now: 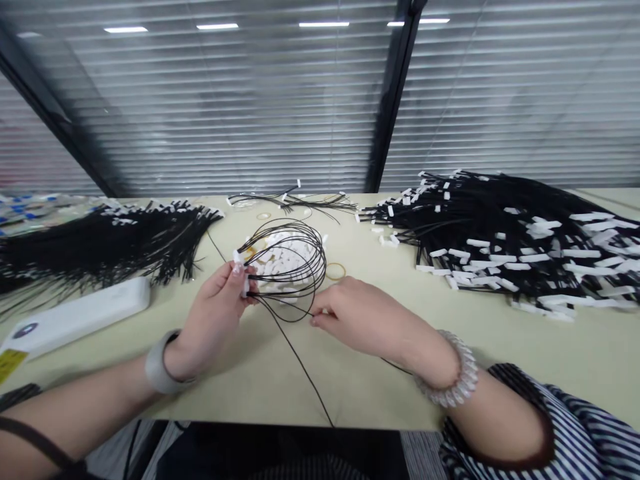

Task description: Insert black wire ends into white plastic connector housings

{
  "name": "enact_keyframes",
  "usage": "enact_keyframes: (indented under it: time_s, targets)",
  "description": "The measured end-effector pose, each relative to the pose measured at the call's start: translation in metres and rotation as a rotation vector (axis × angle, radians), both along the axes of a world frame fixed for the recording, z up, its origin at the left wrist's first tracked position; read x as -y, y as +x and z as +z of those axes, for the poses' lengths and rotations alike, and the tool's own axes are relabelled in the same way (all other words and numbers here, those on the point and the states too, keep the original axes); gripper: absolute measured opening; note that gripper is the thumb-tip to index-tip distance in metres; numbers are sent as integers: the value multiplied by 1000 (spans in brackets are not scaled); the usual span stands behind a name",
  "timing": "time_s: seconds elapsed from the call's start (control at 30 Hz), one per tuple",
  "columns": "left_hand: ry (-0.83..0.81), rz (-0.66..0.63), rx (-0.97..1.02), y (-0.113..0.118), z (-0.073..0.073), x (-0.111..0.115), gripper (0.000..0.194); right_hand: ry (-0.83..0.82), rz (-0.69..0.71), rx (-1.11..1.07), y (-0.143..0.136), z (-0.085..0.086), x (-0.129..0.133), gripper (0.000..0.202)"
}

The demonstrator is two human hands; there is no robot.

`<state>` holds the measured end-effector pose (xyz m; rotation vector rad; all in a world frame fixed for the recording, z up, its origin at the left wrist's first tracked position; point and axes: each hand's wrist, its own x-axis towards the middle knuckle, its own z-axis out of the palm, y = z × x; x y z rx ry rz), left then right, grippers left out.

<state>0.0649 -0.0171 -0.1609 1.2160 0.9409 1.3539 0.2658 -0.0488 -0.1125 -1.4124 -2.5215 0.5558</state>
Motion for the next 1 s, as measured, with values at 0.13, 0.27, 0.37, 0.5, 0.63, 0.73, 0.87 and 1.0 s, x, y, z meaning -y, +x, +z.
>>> enact_keyframes:
  time_s: [0.13, 0.27, 0.37, 0.5, 0.63, 0.73, 0.87, 1.0]
  targets:
    - [-7, 14, 2, -1, 2, -3, 21, -34, -26, -114, 1, 10, 6, 27]
    - [1, 25, 4, -1, 4, -5, 21, -363, -60, -401, -11, 18, 26, 24]
    - [26, 31, 20, -1, 5, -5, 19, -709, -46, -531, -26, 10, 41, 22]
    - [27, 17, 156, -1, 10, -4, 17, -951, -56, -761, -45, -11, 46, 27]
    - [-24, 0, 274, -1, 16, -4, 15, -941, -316, -1215, -54, -26, 35, 54]
    - [-22, -20, 294, -2, 18, -4, 16, -669, -555, -1394, -49, -30, 21, 48]
    - [-44, -17, 301, -3, 18, -5, 17, -243, -554, -1518, -26, -17, 1, 31]
    - [-33, -20, 266, -3, 16, -5, 16, 154, -481, -1560, -4, 11, -1, 13]
